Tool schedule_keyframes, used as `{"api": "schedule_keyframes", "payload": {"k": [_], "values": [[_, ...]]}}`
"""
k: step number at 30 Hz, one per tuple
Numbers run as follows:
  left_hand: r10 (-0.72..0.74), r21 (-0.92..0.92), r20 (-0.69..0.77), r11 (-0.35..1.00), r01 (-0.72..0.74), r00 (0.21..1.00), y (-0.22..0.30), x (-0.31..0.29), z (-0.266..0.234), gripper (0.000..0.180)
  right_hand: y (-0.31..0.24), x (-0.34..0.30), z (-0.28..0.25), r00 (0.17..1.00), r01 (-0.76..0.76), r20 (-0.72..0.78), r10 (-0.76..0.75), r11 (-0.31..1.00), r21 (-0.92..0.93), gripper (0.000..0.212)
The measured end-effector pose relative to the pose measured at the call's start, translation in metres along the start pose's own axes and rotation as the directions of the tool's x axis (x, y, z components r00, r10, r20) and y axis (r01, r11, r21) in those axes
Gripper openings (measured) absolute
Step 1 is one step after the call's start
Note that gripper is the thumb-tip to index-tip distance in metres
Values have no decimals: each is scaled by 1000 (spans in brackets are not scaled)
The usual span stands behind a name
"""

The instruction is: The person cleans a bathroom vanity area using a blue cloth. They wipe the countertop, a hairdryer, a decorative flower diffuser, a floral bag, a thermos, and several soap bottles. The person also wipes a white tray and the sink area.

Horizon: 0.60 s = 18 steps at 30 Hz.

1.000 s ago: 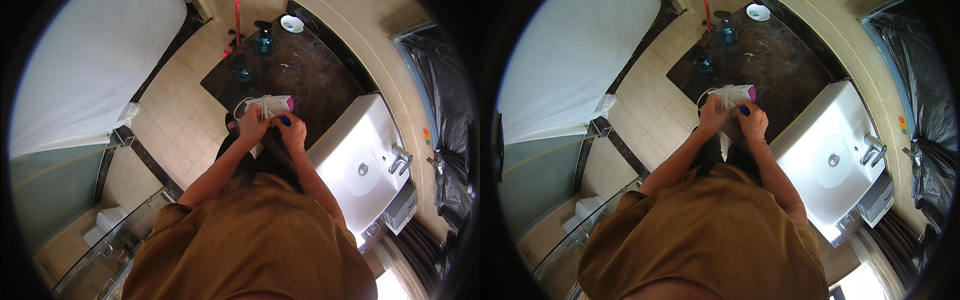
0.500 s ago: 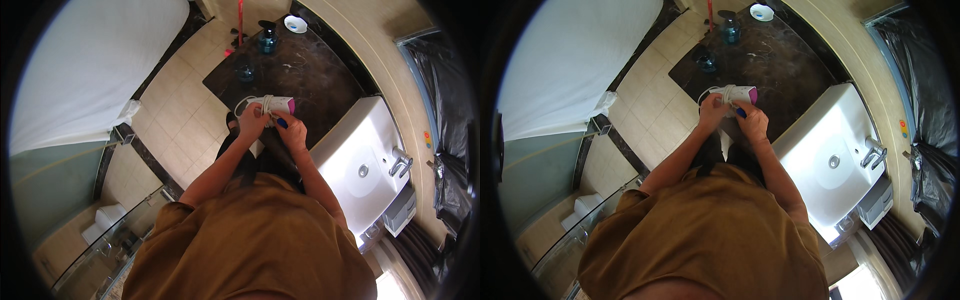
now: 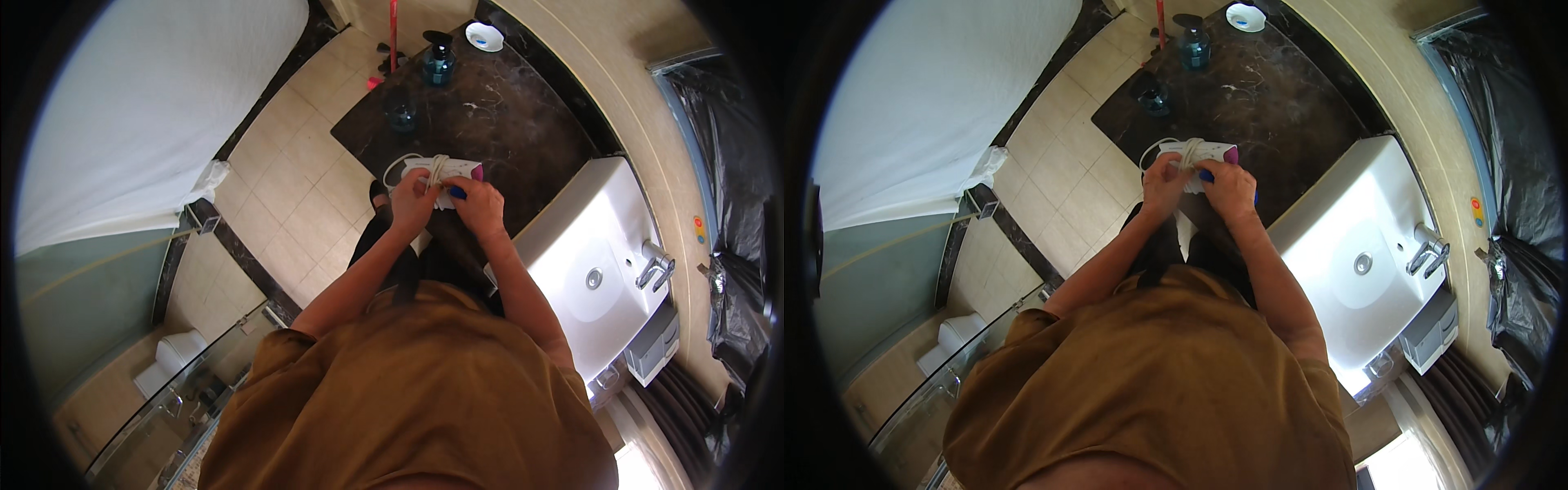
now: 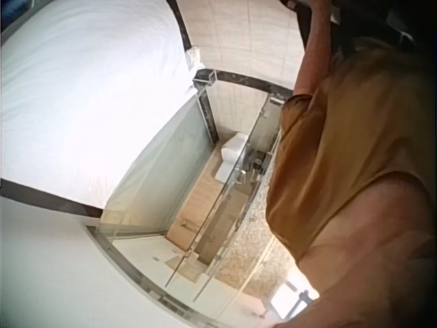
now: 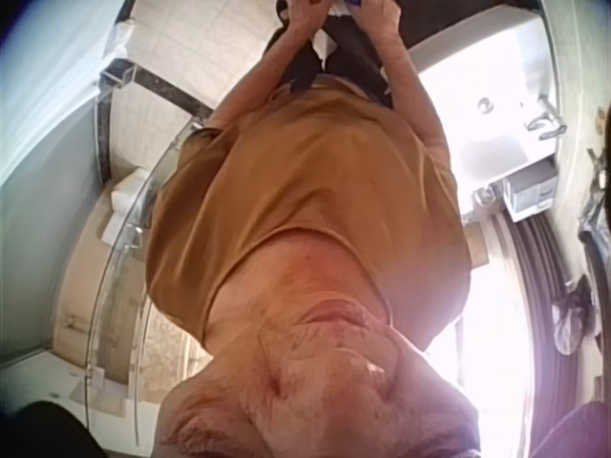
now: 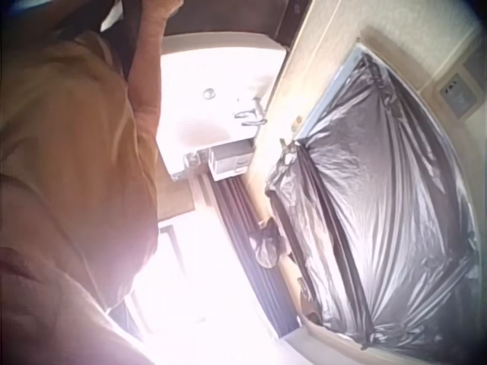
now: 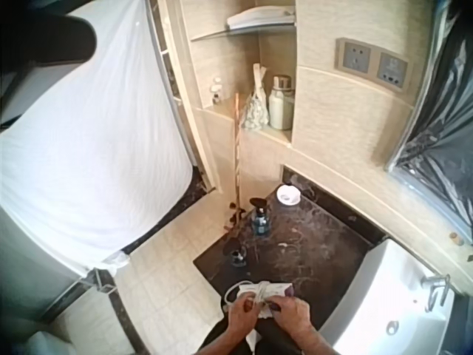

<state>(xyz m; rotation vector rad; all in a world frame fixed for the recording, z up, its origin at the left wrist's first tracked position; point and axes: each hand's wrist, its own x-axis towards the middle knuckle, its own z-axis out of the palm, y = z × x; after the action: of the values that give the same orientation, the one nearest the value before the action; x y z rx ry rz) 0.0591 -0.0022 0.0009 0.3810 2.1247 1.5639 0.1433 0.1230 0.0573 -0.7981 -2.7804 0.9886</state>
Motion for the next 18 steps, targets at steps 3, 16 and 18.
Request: {"api": "schedule_keyframes", "payload": {"k": [3, 16, 18], "values": [[-10, -70, -26, 997, 8, 1000, -15, 4, 3, 24, 0, -3, 5, 995, 87, -53, -87, 996, -8, 27], [-101, -62, -44, 993, 98, 994, -17, -2, 1, 21, 3, -8, 14, 996, 65, -64, -59, 993, 100, 27], [-97, -152, -27, 984, 92, 995, -15, -1, -1, 20, 6, -9, 17, 995, 29, -97, -11, 981, 193, 24]]}}
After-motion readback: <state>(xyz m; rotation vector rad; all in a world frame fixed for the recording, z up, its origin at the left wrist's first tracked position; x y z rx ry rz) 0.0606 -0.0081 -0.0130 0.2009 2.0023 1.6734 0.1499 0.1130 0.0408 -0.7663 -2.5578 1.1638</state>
